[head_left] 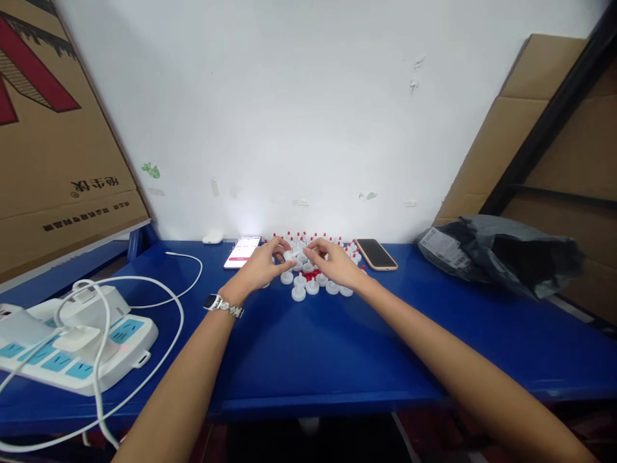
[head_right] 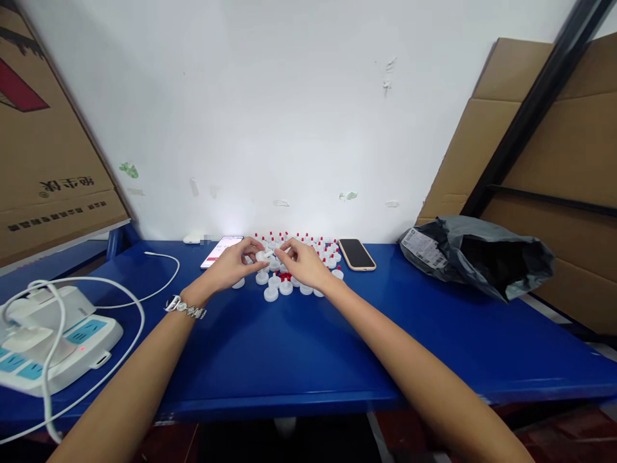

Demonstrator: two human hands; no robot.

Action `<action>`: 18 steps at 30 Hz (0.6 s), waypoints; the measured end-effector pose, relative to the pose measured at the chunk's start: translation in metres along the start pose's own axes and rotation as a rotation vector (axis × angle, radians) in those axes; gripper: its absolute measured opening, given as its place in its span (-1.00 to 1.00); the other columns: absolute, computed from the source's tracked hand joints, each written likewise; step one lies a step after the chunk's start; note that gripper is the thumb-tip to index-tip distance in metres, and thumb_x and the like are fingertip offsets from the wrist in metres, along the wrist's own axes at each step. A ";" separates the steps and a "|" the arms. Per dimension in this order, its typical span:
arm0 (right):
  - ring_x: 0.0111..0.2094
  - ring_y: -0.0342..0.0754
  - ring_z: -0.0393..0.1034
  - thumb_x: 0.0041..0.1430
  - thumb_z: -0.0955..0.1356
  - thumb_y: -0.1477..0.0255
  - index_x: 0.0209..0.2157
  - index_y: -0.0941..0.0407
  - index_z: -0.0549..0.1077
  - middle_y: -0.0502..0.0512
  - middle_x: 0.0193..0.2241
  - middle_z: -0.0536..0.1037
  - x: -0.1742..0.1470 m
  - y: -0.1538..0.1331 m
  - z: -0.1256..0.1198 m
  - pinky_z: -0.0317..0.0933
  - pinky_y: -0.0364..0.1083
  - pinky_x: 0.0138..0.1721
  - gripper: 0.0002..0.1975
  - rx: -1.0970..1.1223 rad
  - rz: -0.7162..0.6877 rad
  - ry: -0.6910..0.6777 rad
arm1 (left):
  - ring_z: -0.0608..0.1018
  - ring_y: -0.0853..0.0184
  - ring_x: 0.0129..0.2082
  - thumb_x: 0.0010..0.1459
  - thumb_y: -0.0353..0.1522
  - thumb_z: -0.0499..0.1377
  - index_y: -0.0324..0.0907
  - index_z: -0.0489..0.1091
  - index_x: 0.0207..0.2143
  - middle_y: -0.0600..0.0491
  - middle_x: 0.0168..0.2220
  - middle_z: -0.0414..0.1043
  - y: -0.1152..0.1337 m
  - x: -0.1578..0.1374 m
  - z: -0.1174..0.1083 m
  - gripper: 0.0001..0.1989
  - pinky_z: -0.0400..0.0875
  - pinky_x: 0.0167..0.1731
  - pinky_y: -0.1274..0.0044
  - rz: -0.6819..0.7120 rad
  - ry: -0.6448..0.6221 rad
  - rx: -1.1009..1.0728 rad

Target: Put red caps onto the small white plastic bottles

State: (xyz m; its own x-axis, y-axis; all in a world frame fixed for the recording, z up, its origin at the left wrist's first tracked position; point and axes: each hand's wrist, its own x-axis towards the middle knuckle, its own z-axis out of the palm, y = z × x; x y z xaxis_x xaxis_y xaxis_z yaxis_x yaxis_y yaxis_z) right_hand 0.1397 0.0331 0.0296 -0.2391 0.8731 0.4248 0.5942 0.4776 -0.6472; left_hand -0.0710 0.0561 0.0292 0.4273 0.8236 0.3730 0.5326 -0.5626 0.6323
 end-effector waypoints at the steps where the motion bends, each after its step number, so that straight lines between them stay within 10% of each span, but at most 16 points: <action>1: -0.44 -0.12 0.38 0.23 0.28 0.23 -0.23 0.14 0.42 0.02 -0.47 0.53 0.004 -0.004 0.004 0.18 -0.16 -0.37 -0.74 0.082 -0.012 -0.024 | 0.51 0.33 -0.35 0.07 -0.14 0.23 -0.13 0.30 -0.12 0.05 -0.31 0.49 0.001 -0.001 0.000 -0.61 0.37 -0.34 0.50 -0.003 0.001 -0.015; 11: -0.45 -0.13 0.46 0.12 0.34 0.45 -0.37 0.18 0.44 0.04 -0.52 0.56 0.059 -0.019 0.045 0.22 -0.19 -0.40 -0.92 0.169 -0.048 -0.182 | 0.48 0.23 -0.26 0.01 -0.16 0.25 -0.15 0.49 -0.23 -0.02 -0.23 0.46 -0.016 -0.005 -0.023 -0.68 0.35 -0.28 0.45 -0.054 0.099 0.268; 18: -0.47 -0.16 0.39 0.02 0.33 0.56 -0.45 0.18 0.51 0.00 -0.53 0.56 0.074 -0.008 0.063 0.14 -0.21 -0.40 -0.90 -0.189 -0.206 -0.365 | 0.44 0.34 -0.51 0.02 -0.39 0.15 -0.19 0.52 -0.34 0.05 -0.48 0.46 -0.027 -0.005 -0.020 -0.83 0.23 -0.50 0.53 -0.213 -0.127 0.295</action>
State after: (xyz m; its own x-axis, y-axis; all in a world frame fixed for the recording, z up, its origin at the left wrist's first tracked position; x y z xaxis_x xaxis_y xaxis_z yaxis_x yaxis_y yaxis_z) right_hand 0.0692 0.0997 0.0263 -0.6017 0.7555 0.2592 0.6278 0.6480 -0.4312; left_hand -0.1025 0.0684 0.0240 0.3615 0.9192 0.1559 0.7986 -0.3916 0.4571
